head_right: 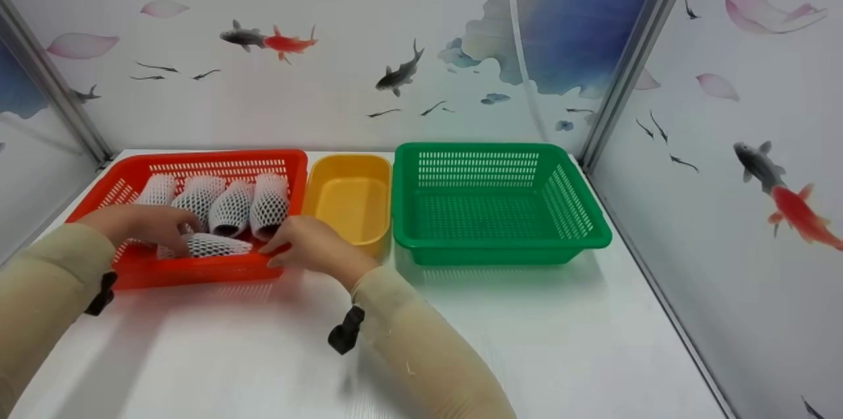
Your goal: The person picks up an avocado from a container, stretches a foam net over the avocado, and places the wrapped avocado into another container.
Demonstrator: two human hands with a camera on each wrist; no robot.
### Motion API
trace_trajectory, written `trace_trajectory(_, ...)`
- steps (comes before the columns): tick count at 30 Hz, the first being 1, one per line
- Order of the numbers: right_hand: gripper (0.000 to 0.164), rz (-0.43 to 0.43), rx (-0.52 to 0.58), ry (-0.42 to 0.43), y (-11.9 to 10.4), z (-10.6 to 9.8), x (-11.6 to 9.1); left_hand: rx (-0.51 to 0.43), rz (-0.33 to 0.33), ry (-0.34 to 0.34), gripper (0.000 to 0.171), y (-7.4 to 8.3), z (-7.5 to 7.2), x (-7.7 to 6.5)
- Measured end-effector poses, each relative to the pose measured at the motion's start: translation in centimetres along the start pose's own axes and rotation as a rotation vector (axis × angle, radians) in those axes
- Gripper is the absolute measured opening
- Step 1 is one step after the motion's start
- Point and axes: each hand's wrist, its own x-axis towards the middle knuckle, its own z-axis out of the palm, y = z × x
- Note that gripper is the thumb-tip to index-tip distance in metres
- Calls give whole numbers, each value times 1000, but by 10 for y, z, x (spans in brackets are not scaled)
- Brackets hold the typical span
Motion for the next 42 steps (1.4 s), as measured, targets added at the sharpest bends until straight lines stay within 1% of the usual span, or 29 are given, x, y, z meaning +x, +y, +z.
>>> trace_trajectory(3,30,-10,0,-3,0,0,0,-20,-17,-2,68,-2,1,0)
trace_trajectory(5,30,-22,-6,-2,1,0,1,-32,-14,-1,68,-2,1,-1)
trace_trajectory(10,29,-52,-22,7,1,-1,0,-4,17,49,65,-6,2,-5)
trace_trajectory(12,29,-53,-21,7,0,-1,0,-4,34,70,63,-8,3,-6)
trace_trajectory(15,29,-46,-19,3,-1,-2,0,-26,65,79,61,-12,4,-5)
trace_trajectory(18,29,-33,-11,2,-1,-2,1,-45,81,83,62,-16,4,-4)
trace_trajectory(23,30,-15,0,-3,-1,-2,1,-47,85,89,63,-18,4,-3)
trace_trajectory(29,31,-4,-4,-18,-1,-2,0,-18,49,103,64,-10,0,-5)
trace_trajectory(31,31,-3,-8,-25,-1,-3,-2,-15,54,111,64,-7,-2,-5)
trace_trajectory(34,32,-4,-12,-37,-2,-5,-4,-28,79,130,62,-1,-3,-3)
trace_trajectory(39,35,14,-10,-50,-6,-10,-8,-91,137,152,60,11,-4,-2)
trace_trajectory(42,36,32,-54,-21,-7,-14,-13,-58,192,170,55,18,-4,-3)
